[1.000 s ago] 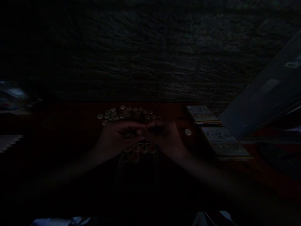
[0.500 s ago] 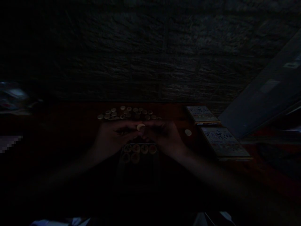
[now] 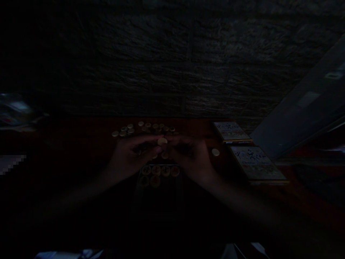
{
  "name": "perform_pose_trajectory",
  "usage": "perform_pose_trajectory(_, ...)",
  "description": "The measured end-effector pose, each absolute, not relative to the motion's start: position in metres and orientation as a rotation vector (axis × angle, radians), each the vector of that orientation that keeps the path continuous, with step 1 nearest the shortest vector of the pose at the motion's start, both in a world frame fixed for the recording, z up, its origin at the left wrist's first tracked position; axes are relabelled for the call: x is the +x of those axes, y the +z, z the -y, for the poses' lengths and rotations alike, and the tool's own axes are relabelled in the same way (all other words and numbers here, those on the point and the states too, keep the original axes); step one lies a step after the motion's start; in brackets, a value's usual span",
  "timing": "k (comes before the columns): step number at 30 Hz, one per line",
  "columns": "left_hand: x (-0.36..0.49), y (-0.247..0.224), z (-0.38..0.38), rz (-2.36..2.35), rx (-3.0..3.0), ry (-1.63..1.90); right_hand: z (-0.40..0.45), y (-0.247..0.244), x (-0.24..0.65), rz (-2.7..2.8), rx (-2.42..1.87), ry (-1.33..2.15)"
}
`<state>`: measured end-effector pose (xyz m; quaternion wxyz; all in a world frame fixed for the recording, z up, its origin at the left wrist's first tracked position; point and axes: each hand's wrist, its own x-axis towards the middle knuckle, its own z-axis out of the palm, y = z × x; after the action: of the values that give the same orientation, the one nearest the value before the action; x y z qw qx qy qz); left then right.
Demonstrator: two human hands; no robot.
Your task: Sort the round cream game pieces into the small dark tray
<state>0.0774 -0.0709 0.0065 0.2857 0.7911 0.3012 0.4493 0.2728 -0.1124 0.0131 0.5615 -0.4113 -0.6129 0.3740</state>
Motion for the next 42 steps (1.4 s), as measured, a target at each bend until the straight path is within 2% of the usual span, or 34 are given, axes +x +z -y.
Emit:
perform_pose_trajectory(11,0.0773,0.0041,0.0719,-0.827,2.063,1.235,0.1141,0.0147,0.2716,1.483,-1.02,0.825)
perform_pose_trajectory(20,0.0813,0.0082,0.0784,-0.669,2.164,1.206,0.1099,0.0077,0.2716,1.424,-1.019,0.957)
perform_pose_trajectory(32,0.0839,0.0109,0.0771,-0.751,1.767,1.169,0.1127,0.0146,0.2704,1.477,-1.032,0.978)
perform_pose_trajectory(42,0.0835,0.0061,0.0784,-0.649,1.909,1.119,0.1116,0.0123,0.2725,1.485,-1.053,0.91)
